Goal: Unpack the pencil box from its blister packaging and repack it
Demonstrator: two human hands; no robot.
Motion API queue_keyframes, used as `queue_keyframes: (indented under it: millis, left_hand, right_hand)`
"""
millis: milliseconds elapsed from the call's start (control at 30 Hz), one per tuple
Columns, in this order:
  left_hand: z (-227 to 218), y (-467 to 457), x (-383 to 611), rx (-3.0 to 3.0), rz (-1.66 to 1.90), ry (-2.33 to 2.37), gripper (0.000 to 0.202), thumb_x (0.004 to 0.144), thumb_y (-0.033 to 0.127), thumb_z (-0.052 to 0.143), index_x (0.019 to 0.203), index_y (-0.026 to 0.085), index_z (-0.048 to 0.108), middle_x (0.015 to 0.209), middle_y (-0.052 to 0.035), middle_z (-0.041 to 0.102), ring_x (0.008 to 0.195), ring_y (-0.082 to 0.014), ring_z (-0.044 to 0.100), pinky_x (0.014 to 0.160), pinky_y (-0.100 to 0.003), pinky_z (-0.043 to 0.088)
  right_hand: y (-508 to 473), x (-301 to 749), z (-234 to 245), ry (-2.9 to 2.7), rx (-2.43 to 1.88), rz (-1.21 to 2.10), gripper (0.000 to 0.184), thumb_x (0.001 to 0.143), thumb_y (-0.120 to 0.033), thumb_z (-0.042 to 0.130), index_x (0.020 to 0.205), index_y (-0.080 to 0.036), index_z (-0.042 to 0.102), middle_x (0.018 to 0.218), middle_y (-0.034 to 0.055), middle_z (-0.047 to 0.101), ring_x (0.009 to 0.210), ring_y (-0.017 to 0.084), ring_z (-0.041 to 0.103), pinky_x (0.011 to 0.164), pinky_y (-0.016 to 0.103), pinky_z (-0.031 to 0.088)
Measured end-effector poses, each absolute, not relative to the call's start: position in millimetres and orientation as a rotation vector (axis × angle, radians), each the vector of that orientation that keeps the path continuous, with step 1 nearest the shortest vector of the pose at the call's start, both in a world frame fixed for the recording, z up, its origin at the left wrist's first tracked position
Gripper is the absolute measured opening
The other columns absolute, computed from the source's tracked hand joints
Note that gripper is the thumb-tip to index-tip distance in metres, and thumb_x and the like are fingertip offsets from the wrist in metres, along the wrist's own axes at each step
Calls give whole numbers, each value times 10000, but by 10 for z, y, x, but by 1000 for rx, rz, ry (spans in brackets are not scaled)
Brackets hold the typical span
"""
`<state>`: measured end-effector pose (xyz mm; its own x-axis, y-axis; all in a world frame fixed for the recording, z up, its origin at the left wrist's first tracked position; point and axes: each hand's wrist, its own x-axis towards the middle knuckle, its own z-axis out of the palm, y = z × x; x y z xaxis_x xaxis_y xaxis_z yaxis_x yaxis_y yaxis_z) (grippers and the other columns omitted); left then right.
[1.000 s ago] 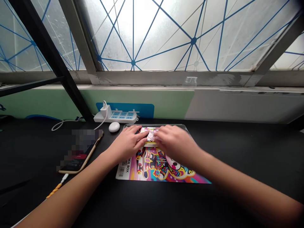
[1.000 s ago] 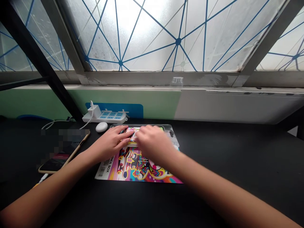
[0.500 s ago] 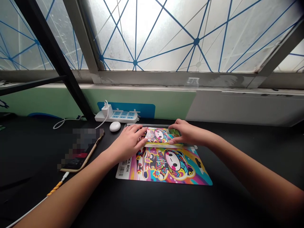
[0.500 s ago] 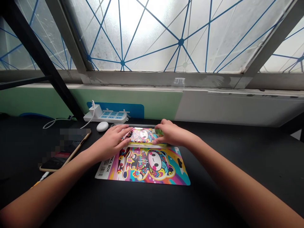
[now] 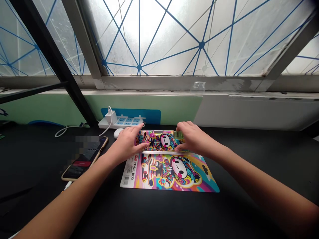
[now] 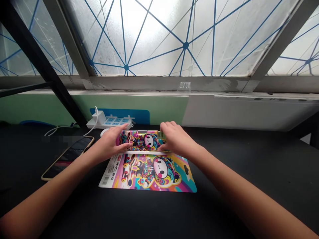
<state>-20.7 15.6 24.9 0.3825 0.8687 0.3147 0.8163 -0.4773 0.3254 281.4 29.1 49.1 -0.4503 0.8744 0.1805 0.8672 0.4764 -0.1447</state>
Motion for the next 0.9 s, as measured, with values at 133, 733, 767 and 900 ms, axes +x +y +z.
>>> queue_keyframes:
  millis: [133,733,767,900]
  left_hand:
    - [303,177,-253,2503,793,1484,662,823,434,832,1384,167,604,1331,-145,663,1242,-324,613,1050,-476,496]
    - [49,-1183,-328,2639,981,1263,456,952,134,631,1372,276,522,1475,-123,558,1386,-297,532,1104,-439,515]
    - [-7,-1190,-345,2558,888,1324,486,957,173,639,1405,299,502,1533,-115,514,1396,-301,534,1102,-445,523]
    - [-63,-1201,-372,2285,611,1482,589,967,353,649,1507,338,416,1671,-106,344,1469,-336,462,1134,-503,491]
  right_hand:
    - [147,2796,476,-2444,-1437,-67,416,706,-253,872,953,-239,537,906,45,661,879,287,596,833,436,492]
    - [-1154,3160,57,-2327,-690,-418,226,948,-60,581,1108,-203,654,1044,78,691,1158,251,674,995,397,596]
    - [-1146,3140,16,-2341,-701,-402,210,957,-71,572,1100,-203,652,1047,84,700,1157,253,682,977,393,603]
    - [-1094,3114,-59,-2356,-758,-258,196,960,-117,573,1123,-220,612,1167,130,709,1115,256,711,905,392,622]
